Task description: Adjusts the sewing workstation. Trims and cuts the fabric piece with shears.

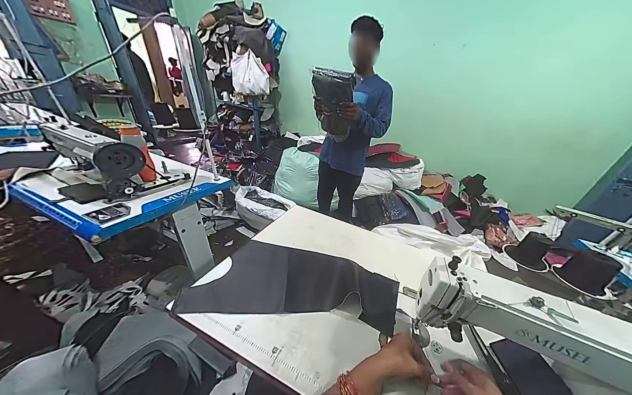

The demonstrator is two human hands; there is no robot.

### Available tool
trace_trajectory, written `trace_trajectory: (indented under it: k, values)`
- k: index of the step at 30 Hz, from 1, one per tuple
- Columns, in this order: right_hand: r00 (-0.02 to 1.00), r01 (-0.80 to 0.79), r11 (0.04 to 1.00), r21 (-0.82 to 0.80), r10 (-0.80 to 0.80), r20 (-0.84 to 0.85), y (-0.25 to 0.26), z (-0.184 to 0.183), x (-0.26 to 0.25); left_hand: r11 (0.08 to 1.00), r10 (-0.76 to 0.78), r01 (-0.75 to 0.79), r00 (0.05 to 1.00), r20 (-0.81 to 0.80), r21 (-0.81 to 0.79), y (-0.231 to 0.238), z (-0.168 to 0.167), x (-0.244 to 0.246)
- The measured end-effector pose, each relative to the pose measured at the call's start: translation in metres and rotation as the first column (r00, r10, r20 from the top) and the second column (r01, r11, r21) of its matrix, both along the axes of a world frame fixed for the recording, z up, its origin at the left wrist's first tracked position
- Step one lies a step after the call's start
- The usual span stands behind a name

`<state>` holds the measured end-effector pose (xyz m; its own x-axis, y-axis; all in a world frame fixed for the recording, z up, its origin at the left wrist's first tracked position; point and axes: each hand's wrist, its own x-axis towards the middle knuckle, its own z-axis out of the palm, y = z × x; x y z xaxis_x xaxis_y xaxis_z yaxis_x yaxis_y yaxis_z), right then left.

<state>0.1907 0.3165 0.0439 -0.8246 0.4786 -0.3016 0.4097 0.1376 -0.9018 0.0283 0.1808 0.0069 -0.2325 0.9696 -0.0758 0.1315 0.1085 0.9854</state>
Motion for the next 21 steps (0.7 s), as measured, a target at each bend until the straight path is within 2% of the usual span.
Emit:
trace_trajectory:
  k: [2,5,9,12,14,15,17,18,19,21]
  values:
    - [0.995,0.099,0.991,-0.087,-0.101,-0.019,-0.003,-0.004,-0.015,0.999,-0.046,0.046,0.999,-0.001,0.018,0.000,0.001,0.000]
    - [0.991,0.128,0.980,-0.154,-0.131,-0.012,-0.007,-0.016,-0.037,0.994,-0.100,0.101,0.995,-0.026,0.042,0.002,-0.003,0.000]
    - [0.989,0.135,0.980,-0.146,-0.141,-0.033,-0.006,-0.029,-0.049,0.990,-0.141,0.141,0.988,-0.061,0.003,0.004,-0.005,0.000]
    - [0.990,0.135,0.984,-0.115,-0.138,-0.018,-0.006,-0.027,-0.045,0.980,-0.172,0.181,0.979,-0.106,0.083,0.005,-0.007,-0.001]
    - [0.989,0.142,0.987,-0.080,-0.144,-0.017,-0.006,-0.026,-0.039,0.979,-0.070,0.092,0.990,-0.123,0.181,0.002,-0.003,0.000]
    - [0.987,0.158,0.986,-0.062,-0.159,-0.012,-0.009,-0.025,-0.037,0.975,0.053,-0.023,0.990,-0.130,0.221,0.001,-0.002,0.001]
    - [0.985,0.171,0.985,-0.004,-0.171,0.002,-0.015,-0.025,-0.033,0.944,0.291,-0.231,0.920,-0.263,0.236,0.002,0.001,0.000]
    - [0.987,0.159,0.987,0.034,-0.159,-0.006,-0.016,-0.028,-0.032,0.938,0.333,-0.260,0.855,-0.398,0.228,0.003,0.000,-0.004]
    - [0.989,0.146,0.986,0.079,-0.144,-0.023,-0.017,-0.032,-0.031,0.947,0.321,-0.249,0.791,-0.522,0.205,0.004,-0.001,-0.006]
    - [0.992,0.121,0.977,0.174,-0.116,-0.039,-0.021,-0.037,-0.029,0.973,0.225,-0.194,0.710,-0.667,0.122,0.006,-0.003,-0.008]
